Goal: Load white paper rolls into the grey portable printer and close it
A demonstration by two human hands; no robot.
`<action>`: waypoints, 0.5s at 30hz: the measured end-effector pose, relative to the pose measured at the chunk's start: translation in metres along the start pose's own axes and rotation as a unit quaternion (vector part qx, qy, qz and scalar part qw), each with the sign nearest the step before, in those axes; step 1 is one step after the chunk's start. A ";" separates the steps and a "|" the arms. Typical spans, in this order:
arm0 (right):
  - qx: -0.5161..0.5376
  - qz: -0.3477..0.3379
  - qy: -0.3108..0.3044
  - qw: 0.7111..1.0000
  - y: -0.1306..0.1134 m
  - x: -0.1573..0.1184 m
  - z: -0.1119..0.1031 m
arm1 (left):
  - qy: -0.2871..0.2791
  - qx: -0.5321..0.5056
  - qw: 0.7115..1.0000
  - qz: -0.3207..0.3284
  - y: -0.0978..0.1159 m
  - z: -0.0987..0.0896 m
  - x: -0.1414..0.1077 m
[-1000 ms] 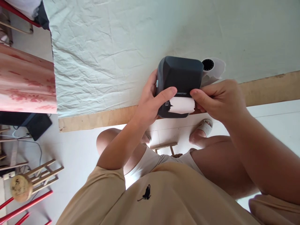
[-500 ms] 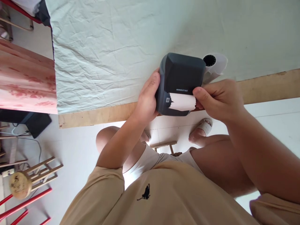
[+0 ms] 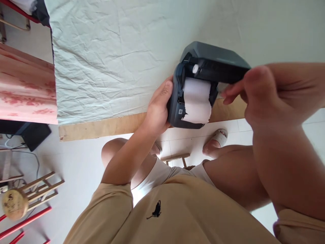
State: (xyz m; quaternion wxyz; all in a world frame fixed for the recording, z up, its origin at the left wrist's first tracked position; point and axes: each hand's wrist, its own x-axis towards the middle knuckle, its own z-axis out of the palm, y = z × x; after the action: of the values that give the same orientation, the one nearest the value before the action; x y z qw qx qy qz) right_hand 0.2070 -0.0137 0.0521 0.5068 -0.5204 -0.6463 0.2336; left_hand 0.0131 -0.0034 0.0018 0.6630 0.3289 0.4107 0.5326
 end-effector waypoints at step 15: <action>-0.275 -0.098 -0.196 0.936 0.007 0.018 0.014 | -0.004 0.031 0.999 0.016 0.000 -0.002 -0.004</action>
State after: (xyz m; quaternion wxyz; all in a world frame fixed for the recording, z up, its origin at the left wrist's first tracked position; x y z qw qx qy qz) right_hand 0.1985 0.0085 0.0488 0.2278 -0.5177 -0.8194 0.0936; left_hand 0.0109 -0.0069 0.0021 0.6457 0.3573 0.4194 0.5288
